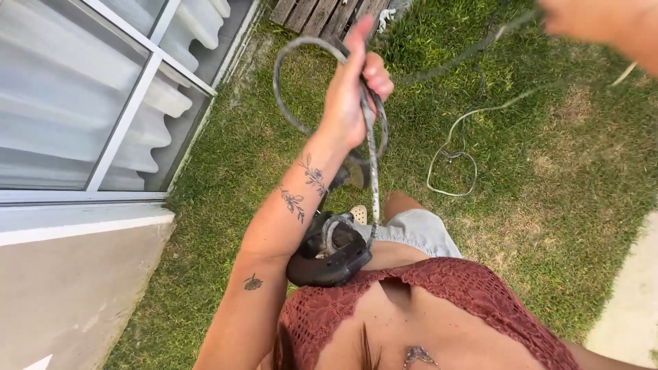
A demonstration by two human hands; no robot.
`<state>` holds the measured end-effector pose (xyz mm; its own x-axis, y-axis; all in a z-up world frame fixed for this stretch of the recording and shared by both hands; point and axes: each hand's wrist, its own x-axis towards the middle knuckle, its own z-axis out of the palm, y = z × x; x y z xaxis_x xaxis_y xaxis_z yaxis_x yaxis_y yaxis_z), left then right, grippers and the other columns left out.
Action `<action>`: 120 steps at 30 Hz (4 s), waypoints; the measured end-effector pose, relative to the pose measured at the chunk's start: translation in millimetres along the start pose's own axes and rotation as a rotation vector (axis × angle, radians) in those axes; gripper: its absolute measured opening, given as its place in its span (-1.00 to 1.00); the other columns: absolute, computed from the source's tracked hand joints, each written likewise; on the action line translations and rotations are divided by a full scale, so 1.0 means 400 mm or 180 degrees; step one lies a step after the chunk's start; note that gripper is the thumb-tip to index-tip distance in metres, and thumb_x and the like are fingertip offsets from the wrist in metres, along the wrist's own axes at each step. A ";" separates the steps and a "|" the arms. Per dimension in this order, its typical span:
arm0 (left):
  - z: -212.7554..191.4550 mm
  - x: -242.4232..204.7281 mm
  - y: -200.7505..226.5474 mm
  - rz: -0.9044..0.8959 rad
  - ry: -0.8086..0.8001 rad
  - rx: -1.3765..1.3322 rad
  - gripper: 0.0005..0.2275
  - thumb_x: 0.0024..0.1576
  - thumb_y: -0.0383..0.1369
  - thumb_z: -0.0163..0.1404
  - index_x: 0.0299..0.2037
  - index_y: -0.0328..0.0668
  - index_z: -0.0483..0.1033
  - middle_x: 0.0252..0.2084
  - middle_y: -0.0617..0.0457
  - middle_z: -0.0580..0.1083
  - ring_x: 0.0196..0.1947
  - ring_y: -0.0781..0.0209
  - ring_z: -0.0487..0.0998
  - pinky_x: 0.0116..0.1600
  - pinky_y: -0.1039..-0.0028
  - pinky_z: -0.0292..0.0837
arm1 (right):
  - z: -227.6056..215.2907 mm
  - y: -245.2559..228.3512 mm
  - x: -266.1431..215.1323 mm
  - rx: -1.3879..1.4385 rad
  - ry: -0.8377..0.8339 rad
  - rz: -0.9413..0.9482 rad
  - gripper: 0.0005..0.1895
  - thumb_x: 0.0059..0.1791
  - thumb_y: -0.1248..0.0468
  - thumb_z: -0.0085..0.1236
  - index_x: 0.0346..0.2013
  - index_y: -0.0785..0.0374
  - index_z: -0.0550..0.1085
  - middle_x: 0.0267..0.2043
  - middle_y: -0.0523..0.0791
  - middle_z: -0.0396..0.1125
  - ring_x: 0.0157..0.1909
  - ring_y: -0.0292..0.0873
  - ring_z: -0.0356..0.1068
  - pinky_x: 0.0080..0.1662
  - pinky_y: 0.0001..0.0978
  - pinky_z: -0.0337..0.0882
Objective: Using an electric string trimmer to cut grass along the edge of a building and around garden pots.
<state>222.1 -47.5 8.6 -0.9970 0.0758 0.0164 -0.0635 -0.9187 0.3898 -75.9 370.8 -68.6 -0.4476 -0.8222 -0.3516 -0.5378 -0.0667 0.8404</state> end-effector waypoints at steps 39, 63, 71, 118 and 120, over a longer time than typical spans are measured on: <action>-0.061 0.019 -0.057 -0.0248 0.0912 0.2291 -0.33 0.27 -0.21 -0.17 0.53 -0.19 -0.23 -0.30 -0.01 0.55 -0.49 0.44 0.38 -0.40 0.70 0.33 | -0.573 -0.508 0.082 0.4535 0.1270 -0.0882 -0.59 0.16 -0.08 -0.36 -0.23 0.05 0.39 -0.61 -0.21 0.29 -0.74 -0.30 0.28 -0.71 -0.56 0.38; -0.084 0.033 0.006 -0.0328 -0.1152 -0.0541 -0.81 0.39 -0.25 -0.09 -0.11 -0.18 0.51 -0.66 0.34 0.16 -0.74 0.59 0.03 -0.60 0.73 -0.14 | -0.525 -0.350 0.332 0.7381 -0.0413 0.1198 -0.11 -0.08 -0.57 -0.76 -0.78 0.04 0.19 -0.77 -0.23 0.03 -0.69 -0.23 0.00 -0.35 -0.33 0.22; -0.125 0.034 0.046 0.0541 -0.0907 -0.1066 -0.72 0.39 -0.18 -0.13 0.07 -0.25 0.42 -0.62 0.35 0.15 -0.68 0.62 0.02 -0.52 0.73 -0.06 | -0.381 -0.598 0.102 0.7092 -0.0827 0.1817 -0.18 0.14 -0.34 -0.70 -0.38 0.15 0.43 -0.54 -0.13 0.29 -0.40 -0.12 0.28 0.12 -0.03 0.18; -0.114 0.170 -0.205 -0.1545 0.0000 0.5281 -0.38 0.31 0.18 -0.47 0.18 -0.11 0.45 0.17 -0.20 0.46 0.23 -0.15 0.44 0.23 -0.06 0.34 | -0.476 0.042 -0.019 0.4046 0.0094 -0.0562 -0.69 0.05 0.14 0.17 -0.03 0.30 0.52 -0.19 0.00 0.52 -0.08 -0.07 0.53 0.02 -0.22 0.54; -0.300 0.073 -0.167 -0.2090 0.1605 0.7280 -0.43 0.30 0.24 -0.30 0.23 -0.02 0.34 0.16 -0.25 0.37 0.22 -0.34 0.33 -0.02 -0.43 0.31 | -0.455 0.046 -0.033 0.4078 -0.0387 -0.0691 -0.68 0.05 0.00 0.12 -0.10 0.17 0.51 -0.22 -0.14 0.54 -0.04 -0.16 0.54 0.08 -0.29 0.51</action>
<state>191.7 -30.4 -127.3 -0.8304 -0.3183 -0.4572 -0.4507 0.8662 0.2156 50.1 277.5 26.6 -0.2912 -0.8022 -0.5212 -0.8711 0.4475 -0.2020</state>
